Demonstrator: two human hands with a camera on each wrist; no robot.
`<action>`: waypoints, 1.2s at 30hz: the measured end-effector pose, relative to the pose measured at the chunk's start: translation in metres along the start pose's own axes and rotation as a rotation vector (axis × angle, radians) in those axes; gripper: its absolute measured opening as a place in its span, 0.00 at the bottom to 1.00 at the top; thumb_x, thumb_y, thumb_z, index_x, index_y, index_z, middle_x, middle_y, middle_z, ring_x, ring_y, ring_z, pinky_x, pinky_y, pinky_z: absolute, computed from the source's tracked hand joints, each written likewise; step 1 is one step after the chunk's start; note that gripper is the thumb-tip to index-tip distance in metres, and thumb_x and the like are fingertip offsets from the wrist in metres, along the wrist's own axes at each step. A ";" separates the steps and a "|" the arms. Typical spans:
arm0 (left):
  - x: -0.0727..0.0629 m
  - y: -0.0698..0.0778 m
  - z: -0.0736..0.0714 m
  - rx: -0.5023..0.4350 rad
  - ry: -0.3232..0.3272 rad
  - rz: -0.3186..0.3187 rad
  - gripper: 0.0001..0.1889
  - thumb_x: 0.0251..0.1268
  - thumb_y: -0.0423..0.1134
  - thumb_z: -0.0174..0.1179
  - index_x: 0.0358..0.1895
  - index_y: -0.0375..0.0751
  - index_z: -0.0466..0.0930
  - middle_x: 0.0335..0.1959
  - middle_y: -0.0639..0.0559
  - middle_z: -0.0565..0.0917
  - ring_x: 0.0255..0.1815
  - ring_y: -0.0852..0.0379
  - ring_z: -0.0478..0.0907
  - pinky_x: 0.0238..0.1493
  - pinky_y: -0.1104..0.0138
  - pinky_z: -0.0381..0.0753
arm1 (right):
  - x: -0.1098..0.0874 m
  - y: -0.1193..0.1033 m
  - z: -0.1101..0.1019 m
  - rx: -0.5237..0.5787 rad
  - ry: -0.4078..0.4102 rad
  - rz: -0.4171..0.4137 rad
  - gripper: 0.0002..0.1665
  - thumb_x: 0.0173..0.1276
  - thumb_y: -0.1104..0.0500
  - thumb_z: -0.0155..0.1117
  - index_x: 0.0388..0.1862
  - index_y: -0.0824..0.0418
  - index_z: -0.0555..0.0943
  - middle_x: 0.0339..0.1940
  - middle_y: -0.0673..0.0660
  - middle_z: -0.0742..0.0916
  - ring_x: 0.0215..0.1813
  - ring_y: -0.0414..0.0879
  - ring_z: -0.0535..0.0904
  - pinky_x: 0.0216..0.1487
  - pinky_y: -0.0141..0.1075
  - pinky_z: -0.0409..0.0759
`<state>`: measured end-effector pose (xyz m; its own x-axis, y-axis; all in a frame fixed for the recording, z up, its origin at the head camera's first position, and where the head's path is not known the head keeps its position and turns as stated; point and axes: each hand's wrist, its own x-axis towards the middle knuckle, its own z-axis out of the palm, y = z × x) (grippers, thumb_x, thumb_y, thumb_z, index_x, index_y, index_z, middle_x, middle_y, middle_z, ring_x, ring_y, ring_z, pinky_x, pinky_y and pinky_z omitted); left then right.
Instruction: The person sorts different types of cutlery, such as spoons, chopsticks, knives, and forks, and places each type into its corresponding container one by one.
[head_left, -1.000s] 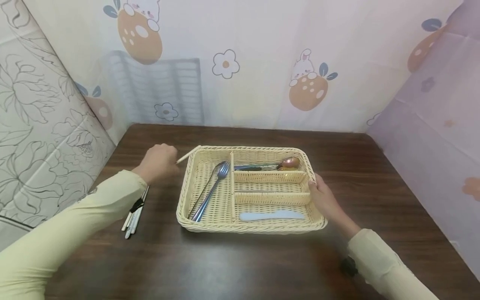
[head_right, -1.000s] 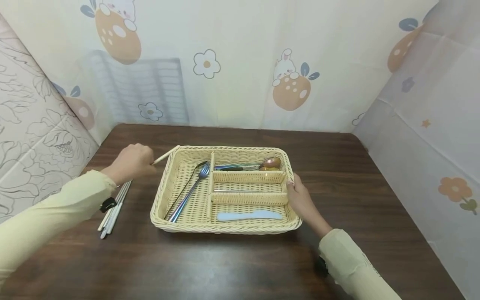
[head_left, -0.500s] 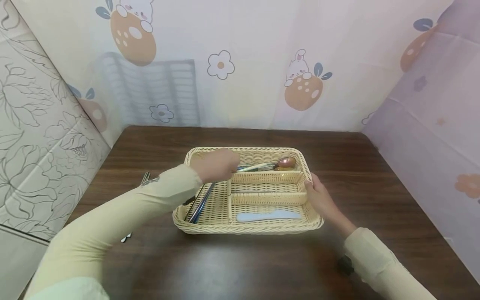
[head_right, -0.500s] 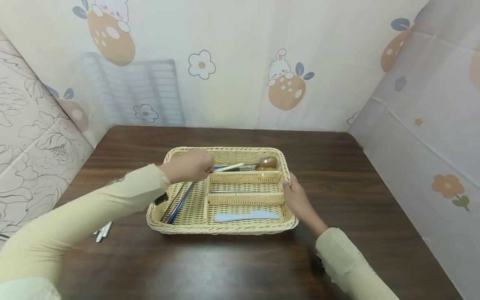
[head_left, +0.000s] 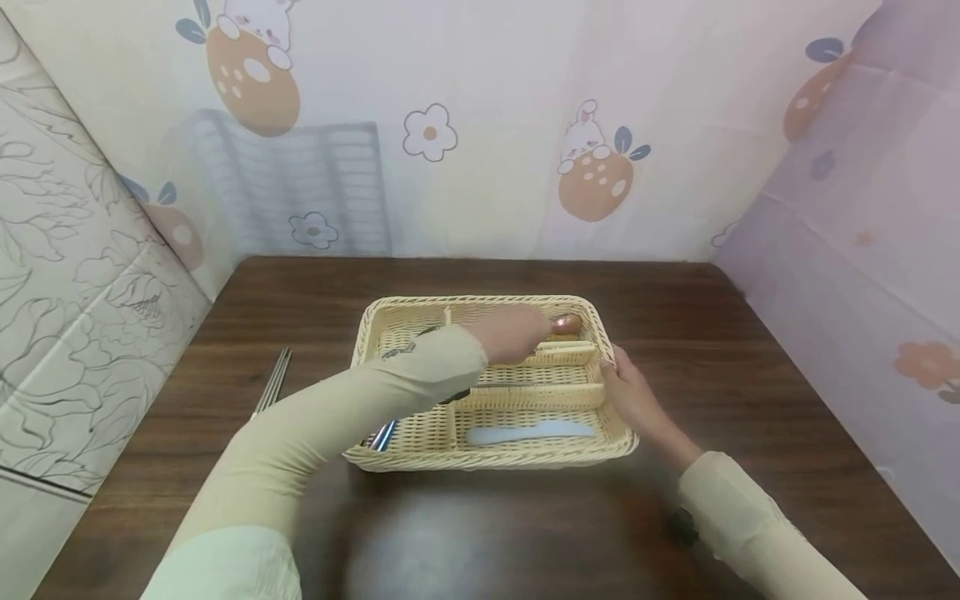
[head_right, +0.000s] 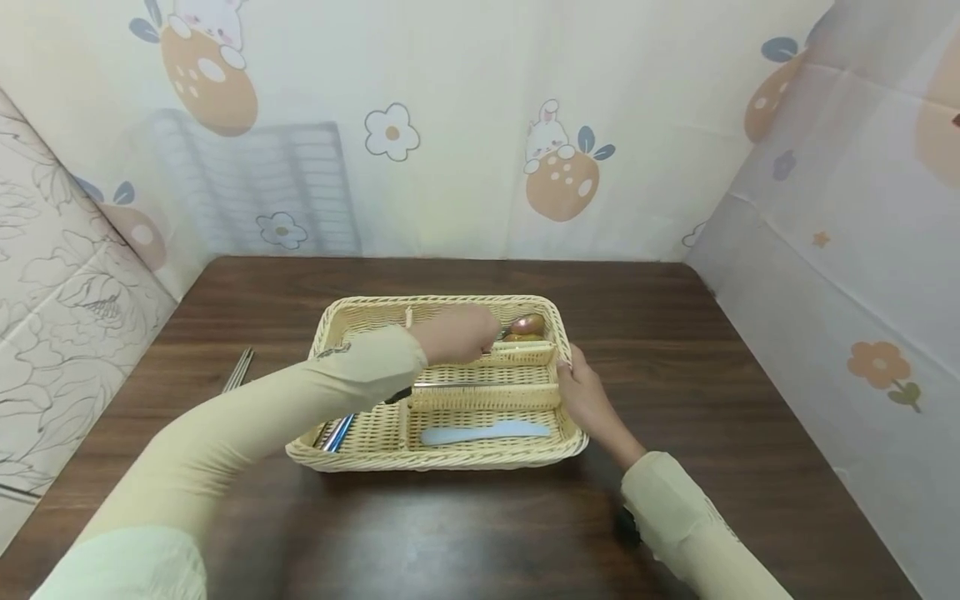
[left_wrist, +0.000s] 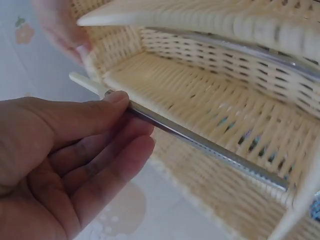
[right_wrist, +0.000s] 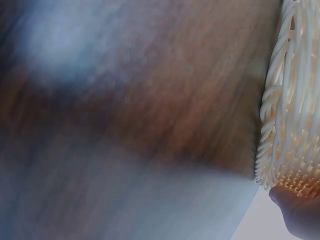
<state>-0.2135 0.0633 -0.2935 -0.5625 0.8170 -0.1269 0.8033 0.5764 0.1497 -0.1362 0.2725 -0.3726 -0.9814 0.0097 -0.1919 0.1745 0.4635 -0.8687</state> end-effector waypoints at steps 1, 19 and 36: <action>0.003 0.001 0.003 0.034 -0.006 0.007 0.06 0.62 0.29 0.59 0.42 0.37 0.81 0.35 0.49 0.83 0.36 0.56 0.79 0.40 0.70 0.78 | 0.000 0.000 0.000 0.007 -0.001 0.002 0.33 0.79 0.52 0.30 0.77 0.59 0.40 0.67 0.75 0.64 0.60 0.66 0.71 0.56 0.51 0.73; 0.031 0.005 0.044 0.204 -0.098 0.050 0.08 0.66 0.29 0.54 0.42 0.41 0.81 0.39 0.50 0.83 0.36 0.57 0.77 0.40 0.67 0.78 | 0.002 0.002 0.001 -0.034 0.014 -0.004 0.33 0.79 0.52 0.31 0.77 0.61 0.40 0.70 0.73 0.61 0.68 0.64 0.63 0.64 0.54 0.62; 0.039 0.019 0.054 0.301 -0.176 -0.081 0.08 0.69 0.34 0.53 0.45 0.43 0.80 0.42 0.51 0.81 0.34 0.61 0.79 0.30 0.72 0.80 | 0.002 0.002 0.001 -0.053 0.030 -0.013 0.32 0.79 0.54 0.32 0.76 0.63 0.42 0.71 0.72 0.60 0.71 0.64 0.56 0.68 0.55 0.52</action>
<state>-0.2100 0.1050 -0.3483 -0.6054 0.7383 -0.2972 0.7939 0.5866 -0.1602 -0.1379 0.2729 -0.3755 -0.9856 0.0299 -0.1662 0.1581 0.5099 -0.8456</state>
